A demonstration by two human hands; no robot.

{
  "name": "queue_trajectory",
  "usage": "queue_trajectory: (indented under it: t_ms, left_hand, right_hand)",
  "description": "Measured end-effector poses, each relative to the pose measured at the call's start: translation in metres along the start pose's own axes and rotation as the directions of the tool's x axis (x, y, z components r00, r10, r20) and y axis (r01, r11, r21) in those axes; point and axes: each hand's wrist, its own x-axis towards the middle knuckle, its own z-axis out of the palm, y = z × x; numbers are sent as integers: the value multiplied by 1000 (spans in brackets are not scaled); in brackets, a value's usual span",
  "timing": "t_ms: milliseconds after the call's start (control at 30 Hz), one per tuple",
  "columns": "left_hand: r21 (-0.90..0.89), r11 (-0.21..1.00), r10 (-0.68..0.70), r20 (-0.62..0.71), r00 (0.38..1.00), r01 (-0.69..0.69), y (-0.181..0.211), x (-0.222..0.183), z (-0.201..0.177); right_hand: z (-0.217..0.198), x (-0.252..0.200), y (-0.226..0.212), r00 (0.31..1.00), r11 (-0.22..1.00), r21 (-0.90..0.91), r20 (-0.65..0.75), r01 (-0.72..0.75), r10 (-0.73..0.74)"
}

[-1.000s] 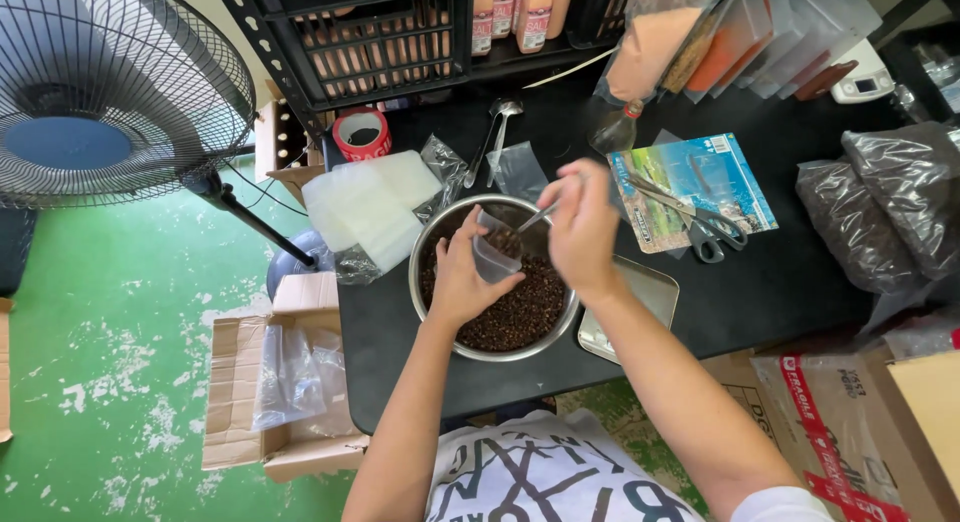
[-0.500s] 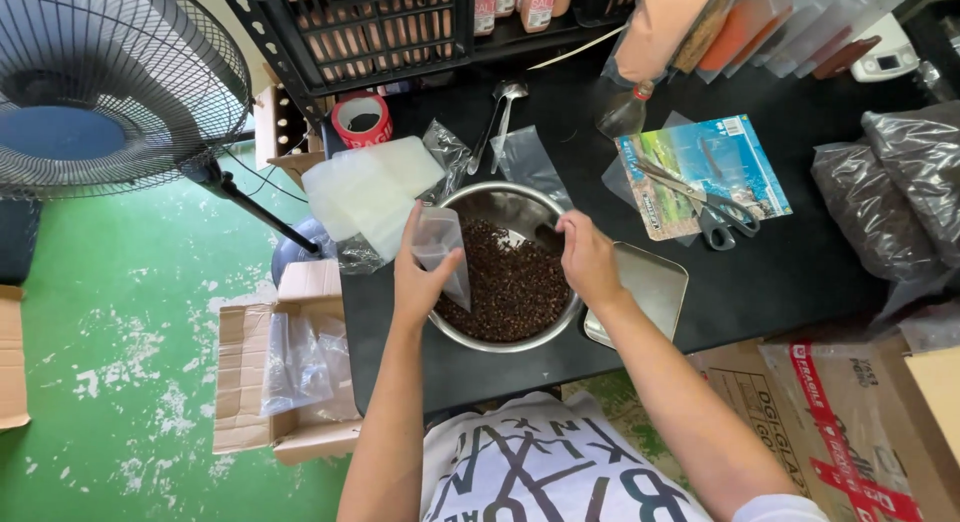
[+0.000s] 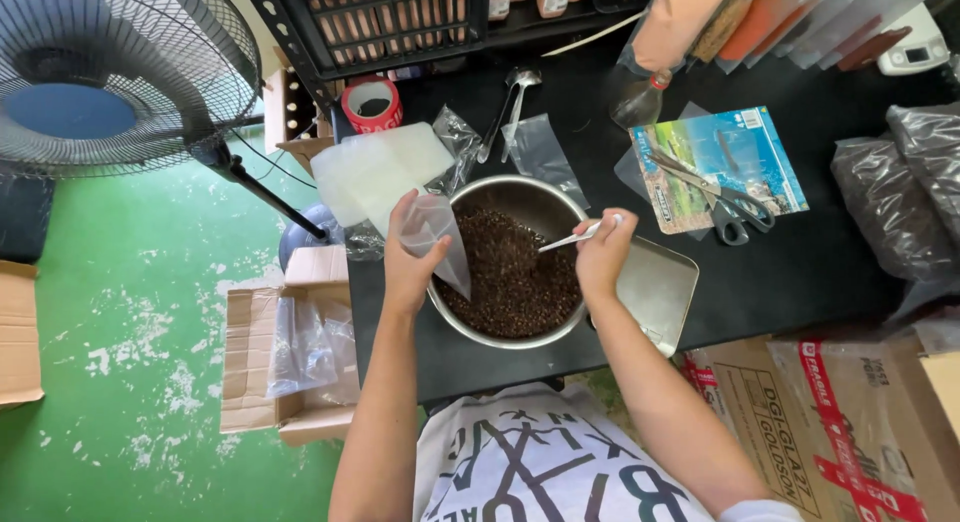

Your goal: Opening a large cardboard box and then filling small plastic bags with coffee beans from a bowl using a spoon and a scale.

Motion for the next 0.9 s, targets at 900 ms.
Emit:
queue_trajectory:
  t_ms: [900]
  left_hand:
    - [173,981,35,264,964,-83,16,-16,47]
  right_hand:
    - [-15,37,-155,981,911,395,91,120,-169]
